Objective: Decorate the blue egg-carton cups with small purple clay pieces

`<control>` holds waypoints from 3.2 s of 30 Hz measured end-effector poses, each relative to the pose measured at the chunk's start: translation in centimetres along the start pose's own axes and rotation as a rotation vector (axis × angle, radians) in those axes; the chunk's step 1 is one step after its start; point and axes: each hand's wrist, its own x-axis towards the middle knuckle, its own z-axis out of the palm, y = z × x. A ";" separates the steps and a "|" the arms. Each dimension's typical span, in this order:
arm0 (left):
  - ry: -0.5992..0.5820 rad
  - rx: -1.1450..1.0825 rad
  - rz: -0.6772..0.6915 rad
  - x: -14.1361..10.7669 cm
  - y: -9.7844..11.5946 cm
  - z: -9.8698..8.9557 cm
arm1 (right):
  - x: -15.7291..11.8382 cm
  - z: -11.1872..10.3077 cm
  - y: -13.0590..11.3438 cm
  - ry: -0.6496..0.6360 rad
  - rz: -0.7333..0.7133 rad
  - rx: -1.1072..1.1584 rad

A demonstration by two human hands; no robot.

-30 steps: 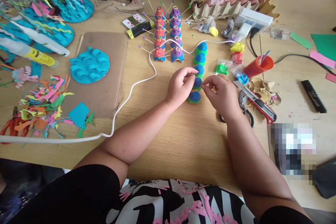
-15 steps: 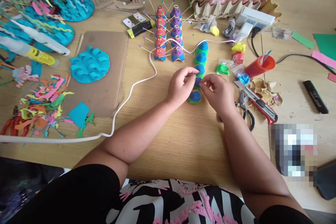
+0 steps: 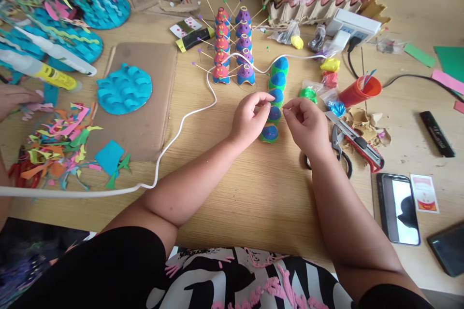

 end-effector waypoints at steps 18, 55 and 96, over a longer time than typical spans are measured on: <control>-0.004 0.003 0.018 0.0 -0.1 -0.1 | 0.2 1.8 1.4 -0.147 0.051 0.140; 0.017 0.266 0.352 -0.4 0.6 -0.6 | 0.0 3.1 3.6 0.092 0.003 0.850; 0.060 0.349 0.426 -0.4 0.9 -1.3 | 0.0 1.6 0.5 -0.181 0.177 1.020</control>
